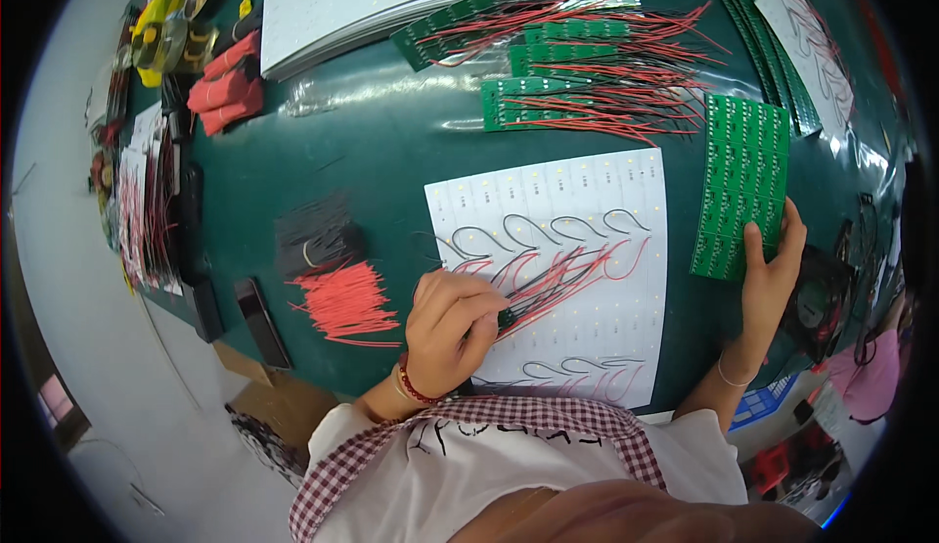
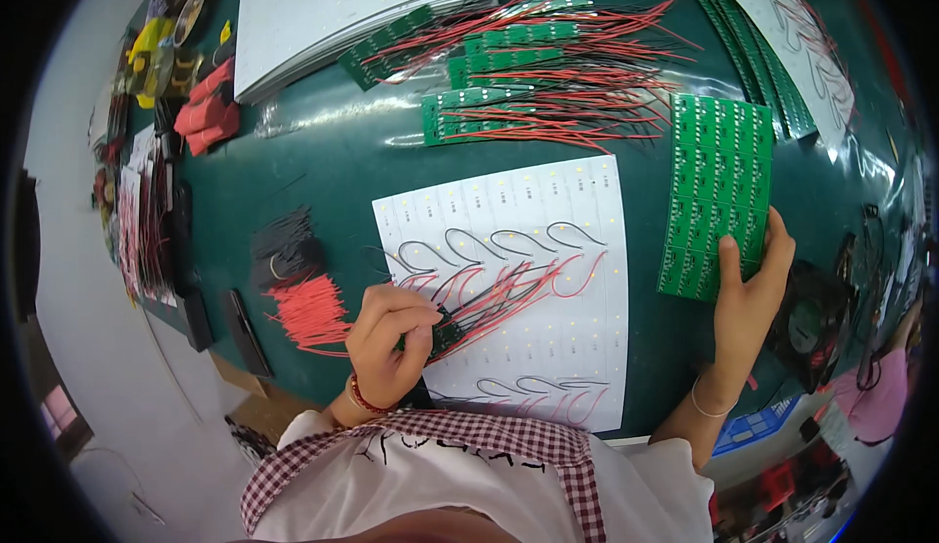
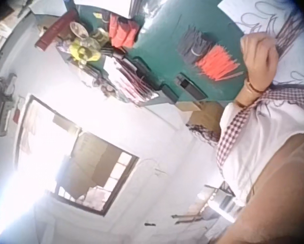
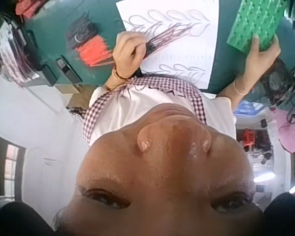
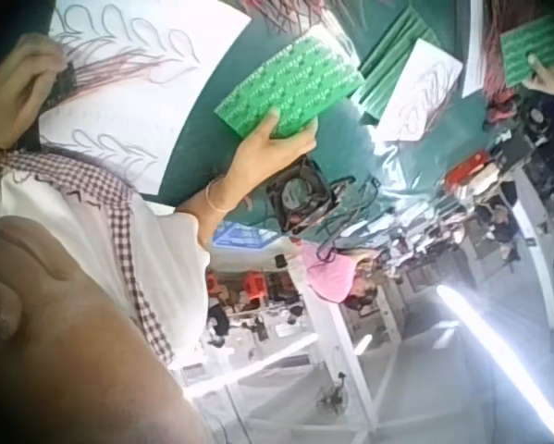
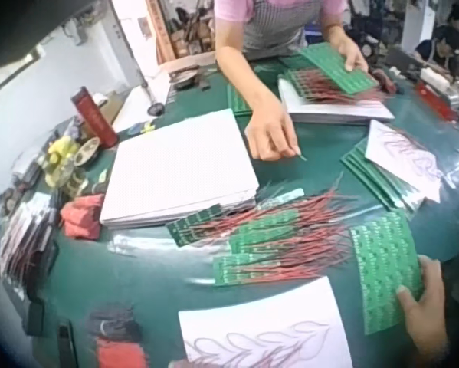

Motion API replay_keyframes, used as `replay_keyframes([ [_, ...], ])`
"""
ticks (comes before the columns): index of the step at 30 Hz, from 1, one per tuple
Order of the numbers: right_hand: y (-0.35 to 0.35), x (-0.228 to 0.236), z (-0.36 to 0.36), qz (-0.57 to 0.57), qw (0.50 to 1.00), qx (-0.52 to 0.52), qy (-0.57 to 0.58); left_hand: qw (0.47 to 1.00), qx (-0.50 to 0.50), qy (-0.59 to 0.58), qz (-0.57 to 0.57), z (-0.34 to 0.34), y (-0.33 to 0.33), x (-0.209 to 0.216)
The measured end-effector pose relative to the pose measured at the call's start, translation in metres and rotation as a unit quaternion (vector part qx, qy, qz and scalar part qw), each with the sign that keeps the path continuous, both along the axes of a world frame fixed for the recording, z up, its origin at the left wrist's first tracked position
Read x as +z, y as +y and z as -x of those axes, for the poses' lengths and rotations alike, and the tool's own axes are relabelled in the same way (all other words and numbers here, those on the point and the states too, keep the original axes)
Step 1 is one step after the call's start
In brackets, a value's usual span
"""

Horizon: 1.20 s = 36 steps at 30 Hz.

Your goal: Assembling and wiring LED circuit boards using a hot glue gun to secure wires according to a template.

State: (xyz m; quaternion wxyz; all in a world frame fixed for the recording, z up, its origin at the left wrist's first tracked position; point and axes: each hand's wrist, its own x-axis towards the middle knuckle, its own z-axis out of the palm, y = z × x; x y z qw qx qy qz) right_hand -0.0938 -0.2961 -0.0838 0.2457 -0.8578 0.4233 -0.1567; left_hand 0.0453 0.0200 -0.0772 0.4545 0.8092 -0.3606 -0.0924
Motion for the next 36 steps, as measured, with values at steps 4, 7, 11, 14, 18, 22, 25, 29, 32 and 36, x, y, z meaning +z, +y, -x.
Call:
replay_keyframes([
  [4,0.001,-0.003,0.0,-0.055,0.998,-0.019,-0.024,1.0,0.002,0.007,0.008,-0.001,0.001,-0.001],
  [7,0.0,-0.005,0.002,-0.063,0.997,-0.015,-0.031,1.0,0.003,0.009,0.01,0.0,0.003,-0.001],
  [11,-0.001,-0.006,0.003,-0.066,0.997,-0.017,-0.025,1.0,0.0,0.01,0.016,-0.001,0.001,-0.003],
  [14,-0.001,-0.008,0.006,-0.084,0.995,-0.022,-0.043,1.0,0.001,0.008,0.021,0.001,0.002,-0.003],
  [18,-0.004,-0.009,0.006,-0.069,0.997,-0.014,-0.031,1.0,-0.002,0.007,0.024,-0.001,0.002,-0.004],
  [22,-0.004,-0.009,0.004,-0.083,0.996,-0.018,-0.028,1.0,-0.001,0.009,0.026,-0.002,0.002,-0.005],
  [25,-0.006,-0.01,0.004,-0.071,0.997,-0.009,-0.024,1.0,-0.002,0.01,0.028,-0.002,0.003,-0.005],
  [29,-0.007,-0.014,0.006,-0.059,0.998,-0.003,-0.023,0.999,-0.008,0.016,0.034,-0.002,0.004,-0.008],
  [32,-0.008,-0.016,0.006,-0.065,0.997,0.0,-0.032,0.999,-0.005,0.017,0.03,0.0,0.005,-0.008],
  [36,-0.012,-0.015,0.009,-0.077,0.997,-0.007,-0.016,0.999,-0.006,0.027,0.032,0.0,0.003,-0.006],
])
